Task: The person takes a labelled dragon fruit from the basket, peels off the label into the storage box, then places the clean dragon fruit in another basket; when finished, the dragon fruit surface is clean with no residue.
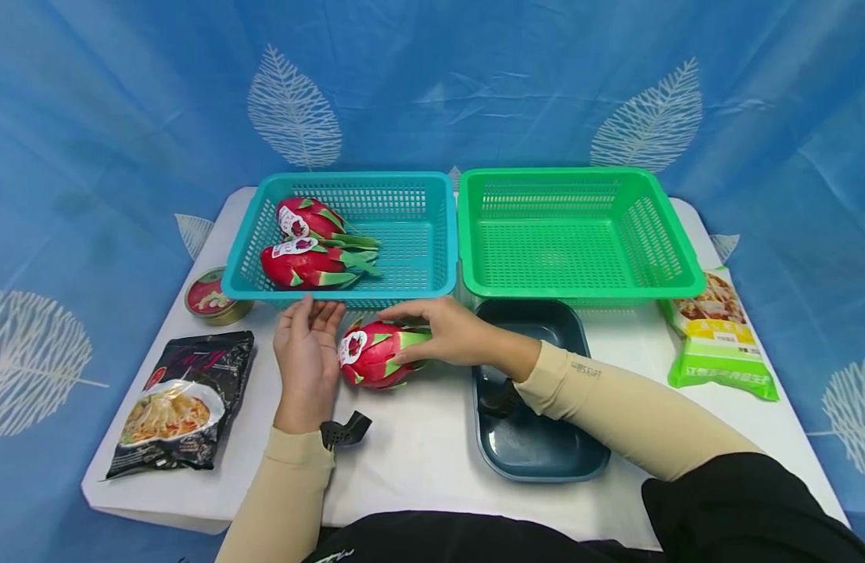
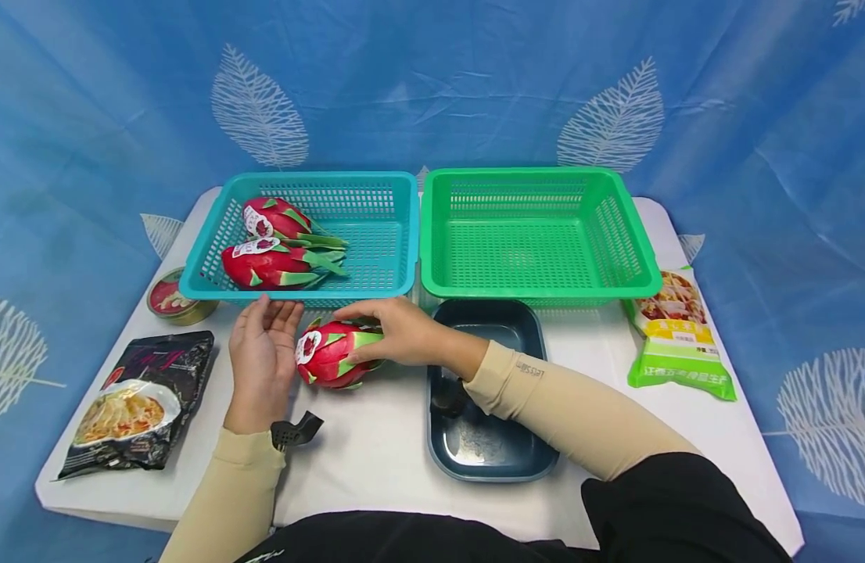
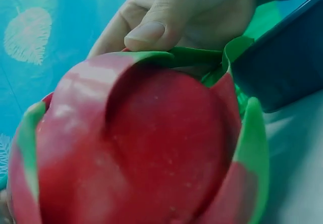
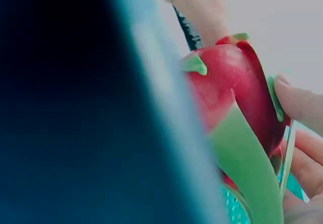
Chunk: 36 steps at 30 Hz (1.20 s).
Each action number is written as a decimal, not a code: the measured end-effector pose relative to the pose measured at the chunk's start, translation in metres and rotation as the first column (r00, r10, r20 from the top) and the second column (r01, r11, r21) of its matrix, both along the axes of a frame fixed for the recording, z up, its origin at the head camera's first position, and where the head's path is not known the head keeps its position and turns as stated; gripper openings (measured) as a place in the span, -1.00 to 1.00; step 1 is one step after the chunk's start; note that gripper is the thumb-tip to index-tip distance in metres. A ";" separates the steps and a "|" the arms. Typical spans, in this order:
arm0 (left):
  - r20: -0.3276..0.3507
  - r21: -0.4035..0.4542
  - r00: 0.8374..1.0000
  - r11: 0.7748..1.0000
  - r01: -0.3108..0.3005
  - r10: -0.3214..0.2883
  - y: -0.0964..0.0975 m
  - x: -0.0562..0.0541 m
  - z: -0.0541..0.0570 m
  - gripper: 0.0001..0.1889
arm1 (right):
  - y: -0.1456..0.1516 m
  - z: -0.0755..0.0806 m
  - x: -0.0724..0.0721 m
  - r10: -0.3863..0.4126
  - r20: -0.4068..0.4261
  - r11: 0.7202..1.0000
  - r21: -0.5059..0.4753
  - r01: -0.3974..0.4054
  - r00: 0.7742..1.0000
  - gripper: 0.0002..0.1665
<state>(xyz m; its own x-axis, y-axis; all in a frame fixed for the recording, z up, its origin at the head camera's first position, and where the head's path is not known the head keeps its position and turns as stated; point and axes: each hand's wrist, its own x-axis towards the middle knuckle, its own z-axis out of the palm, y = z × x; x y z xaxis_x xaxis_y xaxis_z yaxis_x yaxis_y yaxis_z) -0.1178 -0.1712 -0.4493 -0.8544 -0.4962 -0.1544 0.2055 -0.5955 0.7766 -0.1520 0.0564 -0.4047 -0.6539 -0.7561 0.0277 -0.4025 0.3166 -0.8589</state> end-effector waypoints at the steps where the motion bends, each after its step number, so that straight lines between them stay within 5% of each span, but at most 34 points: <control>1: 0.005 -0.008 1.000 1.000 0.002 -0.002 -0.003 0.000 0.001 -0.67 | -0.001 0.000 0.000 0.017 0.004 1.000 -0.004 -0.017 1.000 -0.25; 11: 0.034 -0.081 0.993 0.990 0.118 -0.116 -0.019 -0.002 0.006 -0.72 | 0.002 0.003 -0.011 0.029 0.149 0.997 0.062 -0.038 0.988 -0.23; 16: 0.127 -0.225 0.974 0.951 0.214 -0.189 -0.011 0.004 0.003 -0.62 | 0.008 0.008 -0.010 0.013 0.067 0.977 0.212 -0.028 0.998 -0.17; 19: 0.236 -0.402 0.939 0.854 0.329 -0.250 -0.006 0.006 0.003 -0.53 | 0.009 0.010 -0.008 0.009 0.017 0.960 0.279 -0.013 1.000 -0.17; 21: 0.315 -0.520 0.899 0.737 0.432 -0.305 -0.005 0.007 0.003 -0.48 | 0.010 0.011 -0.007 0.012 0.005 0.958 0.288 -0.013 1.000 -0.17; 25: 0.422 -0.649 0.789 0.459 0.606 -0.446 -0.011 0.009 0.003 -0.36 | 0.011 0.013 -0.006 0.033 -0.042 0.951 0.308 -0.018 0.999 -0.17; 28: 0.451 -0.668 0.713 0.326 0.669 -0.537 -0.020 0.010 0.002 -0.17 | 0.011 0.018 -0.004 0.061 -0.112 0.940 0.340 -0.020 0.992 -0.18; 30: 0.446 -0.679 0.687 0.283 0.677 -0.574 -0.024 0.011 0.000 -0.06 | 0.009 0.022 -0.001 0.076 -0.180 0.937 0.350 -0.009 0.981 -0.22; 32: 0.425 -0.683 0.673 0.274 0.677 -0.605 -0.026 0.011 -0.001 0.00 | 0.005 0.027 0.003 0.079 -0.247 0.941 0.337 0.009 0.966 -0.30; 36: 0.383 -0.719 0.681 0.261 0.644 -0.624 -0.025 0.012 -0.004 0.03 | -0.008 0.033 0.009 0.058 -0.362 0.948 0.313 0.063 0.930 -0.51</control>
